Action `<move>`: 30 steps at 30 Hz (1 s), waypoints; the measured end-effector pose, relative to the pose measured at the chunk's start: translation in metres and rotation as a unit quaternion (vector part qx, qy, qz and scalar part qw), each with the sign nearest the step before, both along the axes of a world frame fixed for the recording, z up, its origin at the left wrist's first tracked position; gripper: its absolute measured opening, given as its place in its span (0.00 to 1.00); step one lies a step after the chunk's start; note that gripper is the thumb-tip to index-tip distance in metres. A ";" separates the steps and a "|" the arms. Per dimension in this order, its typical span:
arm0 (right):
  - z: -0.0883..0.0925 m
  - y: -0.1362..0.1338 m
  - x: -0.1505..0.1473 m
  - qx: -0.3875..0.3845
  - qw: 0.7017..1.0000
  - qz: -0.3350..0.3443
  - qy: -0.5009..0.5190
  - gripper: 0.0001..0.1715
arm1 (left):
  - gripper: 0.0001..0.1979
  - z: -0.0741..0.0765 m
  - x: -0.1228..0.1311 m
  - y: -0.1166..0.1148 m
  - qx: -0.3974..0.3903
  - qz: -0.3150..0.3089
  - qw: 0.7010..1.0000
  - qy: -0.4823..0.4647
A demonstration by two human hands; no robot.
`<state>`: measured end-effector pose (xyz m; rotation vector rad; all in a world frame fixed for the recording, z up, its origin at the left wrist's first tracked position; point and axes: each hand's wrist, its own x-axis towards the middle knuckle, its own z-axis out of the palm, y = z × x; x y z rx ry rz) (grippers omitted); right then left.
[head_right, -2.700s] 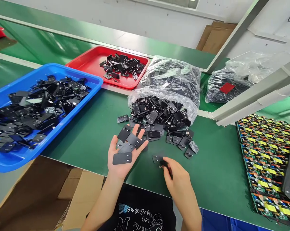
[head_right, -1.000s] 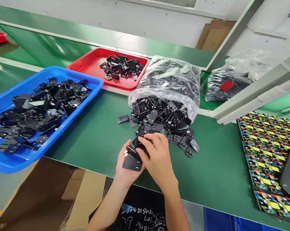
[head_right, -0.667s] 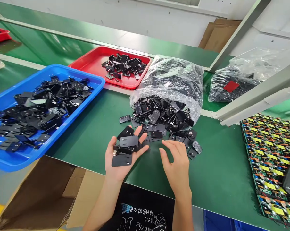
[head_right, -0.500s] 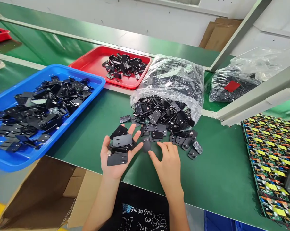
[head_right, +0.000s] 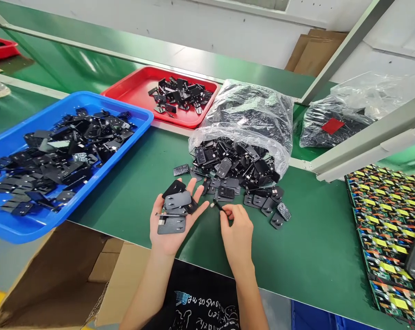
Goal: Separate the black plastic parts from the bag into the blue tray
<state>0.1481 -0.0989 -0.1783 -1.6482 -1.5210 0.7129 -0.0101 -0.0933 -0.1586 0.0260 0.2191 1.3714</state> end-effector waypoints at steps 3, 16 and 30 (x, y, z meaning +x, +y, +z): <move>0.005 0.000 0.007 -0.053 0.968 -0.044 0.242 0.10 | 0.23 0.000 0.001 -0.001 -0.012 0.011 1.000 -0.010; 0.017 -0.007 0.004 -0.008 0.940 -0.039 0.339 0.09 | 0.25 0.003 0.026 -0.006 -0.053 -0.062 0.995 -0.059; 0.024 0.000 0.006 0.186 0.982 -0.018 -0.031 0.11 | 0.25 -0.002 0.028 -0.007 -0.020 -0.120 0.992 -0.039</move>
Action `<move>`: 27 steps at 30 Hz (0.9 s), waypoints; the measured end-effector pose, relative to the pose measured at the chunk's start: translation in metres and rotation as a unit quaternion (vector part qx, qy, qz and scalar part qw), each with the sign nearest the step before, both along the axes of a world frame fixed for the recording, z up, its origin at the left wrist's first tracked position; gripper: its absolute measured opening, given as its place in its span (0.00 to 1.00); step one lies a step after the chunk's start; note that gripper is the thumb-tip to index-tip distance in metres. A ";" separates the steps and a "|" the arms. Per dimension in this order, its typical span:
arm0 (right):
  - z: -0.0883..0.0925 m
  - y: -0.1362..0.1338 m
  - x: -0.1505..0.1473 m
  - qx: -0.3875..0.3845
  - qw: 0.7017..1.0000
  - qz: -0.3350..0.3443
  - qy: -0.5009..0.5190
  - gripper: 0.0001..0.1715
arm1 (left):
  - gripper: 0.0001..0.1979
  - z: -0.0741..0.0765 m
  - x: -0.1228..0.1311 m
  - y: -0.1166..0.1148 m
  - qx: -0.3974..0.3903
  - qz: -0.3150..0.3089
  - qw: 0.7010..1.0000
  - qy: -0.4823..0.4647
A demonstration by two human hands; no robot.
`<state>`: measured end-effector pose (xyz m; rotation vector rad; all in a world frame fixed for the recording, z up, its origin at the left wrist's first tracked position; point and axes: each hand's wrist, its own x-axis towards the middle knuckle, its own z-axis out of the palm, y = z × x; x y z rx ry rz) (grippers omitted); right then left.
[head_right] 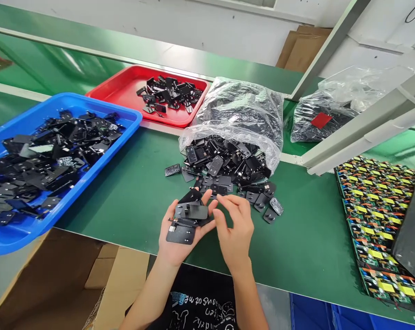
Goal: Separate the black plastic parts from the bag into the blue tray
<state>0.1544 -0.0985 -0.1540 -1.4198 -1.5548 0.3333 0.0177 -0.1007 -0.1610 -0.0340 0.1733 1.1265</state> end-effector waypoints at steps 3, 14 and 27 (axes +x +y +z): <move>-0.002 0.007 0.018 -0.032 0.998 -0.019 -0.058 0.13 | 0.23 -0.002 -0.006 0.000 0.001 0.005 1.000 0.014; -0.025 0.018 0.002 -0.089 0.953 0.087 -0.277 0.19 | 0.22 0.001 -0.027 0.007 -0.050 0.098 0.994 0.028; 0.000 0.006 0.001 -0.185 0.958 0.038 0.216 0.17 | 0.26 -0.002 -0.013 0.003 -0.043 0.041 0.998 0.004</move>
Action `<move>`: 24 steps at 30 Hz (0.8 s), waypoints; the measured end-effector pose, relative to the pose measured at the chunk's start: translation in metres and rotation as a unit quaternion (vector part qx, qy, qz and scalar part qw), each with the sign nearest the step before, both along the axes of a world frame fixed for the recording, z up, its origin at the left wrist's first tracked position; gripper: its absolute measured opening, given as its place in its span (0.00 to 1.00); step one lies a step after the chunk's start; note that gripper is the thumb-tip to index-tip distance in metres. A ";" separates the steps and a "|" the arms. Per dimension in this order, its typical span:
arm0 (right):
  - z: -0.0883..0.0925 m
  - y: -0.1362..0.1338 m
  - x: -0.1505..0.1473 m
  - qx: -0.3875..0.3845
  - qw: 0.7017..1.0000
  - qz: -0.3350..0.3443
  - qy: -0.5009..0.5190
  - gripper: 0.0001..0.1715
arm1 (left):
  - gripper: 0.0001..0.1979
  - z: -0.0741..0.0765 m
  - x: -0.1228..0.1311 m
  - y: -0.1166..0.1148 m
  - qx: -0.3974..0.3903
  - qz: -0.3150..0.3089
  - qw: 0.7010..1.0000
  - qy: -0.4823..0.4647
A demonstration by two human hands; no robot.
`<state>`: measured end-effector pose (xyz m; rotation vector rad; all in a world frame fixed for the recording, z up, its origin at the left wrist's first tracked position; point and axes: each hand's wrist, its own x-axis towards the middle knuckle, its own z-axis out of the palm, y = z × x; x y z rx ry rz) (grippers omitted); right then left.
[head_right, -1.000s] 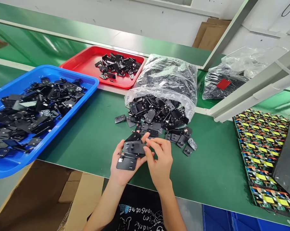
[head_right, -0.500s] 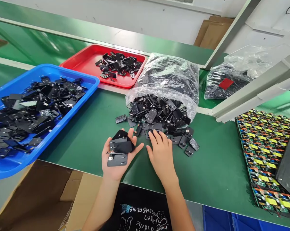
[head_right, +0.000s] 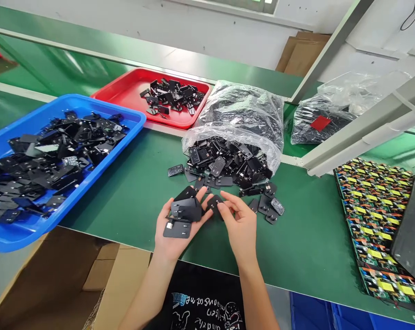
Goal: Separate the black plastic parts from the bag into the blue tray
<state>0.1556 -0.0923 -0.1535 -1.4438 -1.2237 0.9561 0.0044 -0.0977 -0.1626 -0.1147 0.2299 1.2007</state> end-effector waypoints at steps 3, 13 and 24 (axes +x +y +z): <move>0.008 0.000 -0.014 0.034 0.999 0.029 -0.021 0.12 | 0.25 0.001 0.007 -0.002 -0.020 -0.020 1.000 0.004; 0.003 0.001 -0.001 0.116 0.980 -0.001 -0.165 0.12 | 0.23 -0.002 0.004 -0.001 0.053 -0.030 0.998 -0.007; -0.029 -0.028 -0.020 0.054 0.898 0.075 -0.430 0.23 | 0.26 0.003 -0.019 0.005 0.077 0.064 0.993 0.062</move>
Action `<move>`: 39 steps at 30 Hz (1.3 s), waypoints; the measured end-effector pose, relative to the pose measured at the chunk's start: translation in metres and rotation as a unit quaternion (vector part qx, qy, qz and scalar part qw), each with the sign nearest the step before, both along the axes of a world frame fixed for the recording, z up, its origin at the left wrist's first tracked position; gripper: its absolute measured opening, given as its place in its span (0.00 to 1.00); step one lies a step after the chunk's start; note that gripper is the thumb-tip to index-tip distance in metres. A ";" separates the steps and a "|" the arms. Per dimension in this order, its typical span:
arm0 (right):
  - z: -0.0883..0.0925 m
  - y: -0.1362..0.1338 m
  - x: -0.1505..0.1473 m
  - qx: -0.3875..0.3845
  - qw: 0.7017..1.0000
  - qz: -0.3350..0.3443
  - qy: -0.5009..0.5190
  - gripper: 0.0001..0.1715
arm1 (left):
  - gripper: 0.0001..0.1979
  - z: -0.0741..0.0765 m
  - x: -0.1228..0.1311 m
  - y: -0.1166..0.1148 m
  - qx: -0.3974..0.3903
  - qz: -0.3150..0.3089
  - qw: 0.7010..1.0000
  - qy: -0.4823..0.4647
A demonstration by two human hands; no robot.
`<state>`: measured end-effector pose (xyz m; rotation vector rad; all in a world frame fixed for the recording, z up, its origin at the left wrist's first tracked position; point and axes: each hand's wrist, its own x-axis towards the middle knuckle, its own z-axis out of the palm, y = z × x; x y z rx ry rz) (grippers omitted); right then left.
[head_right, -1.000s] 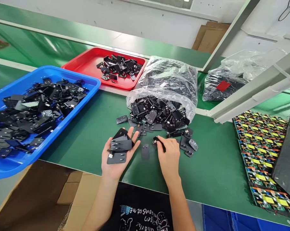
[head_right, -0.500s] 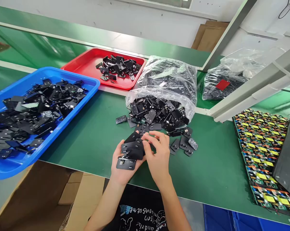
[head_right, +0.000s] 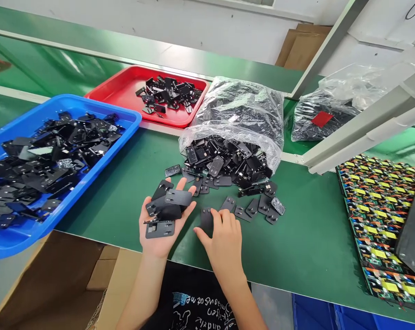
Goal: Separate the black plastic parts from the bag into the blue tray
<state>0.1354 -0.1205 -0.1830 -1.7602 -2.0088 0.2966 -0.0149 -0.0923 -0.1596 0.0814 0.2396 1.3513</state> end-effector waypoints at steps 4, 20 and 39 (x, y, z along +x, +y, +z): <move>-0.007 0.001 0.000 0.022 1.000 0.002 0.001 0.15 | 0.26 -0.001 -0.004 -0.002 0.007 0.012 1.000 0.006; 0.026 0.016 0.010 0.229 0.957 0.115 0.136 0.21 | 0.27 -0.009 0.027 -0.009 -0.013 -0.099 0.994 -0.042; 0.028 0.018 0.028 0.093 0.929 0.151 0.325 0.14 | 0.23 -0.011 0.016 -0.006 -0.021 -0.085 0.996 -0.033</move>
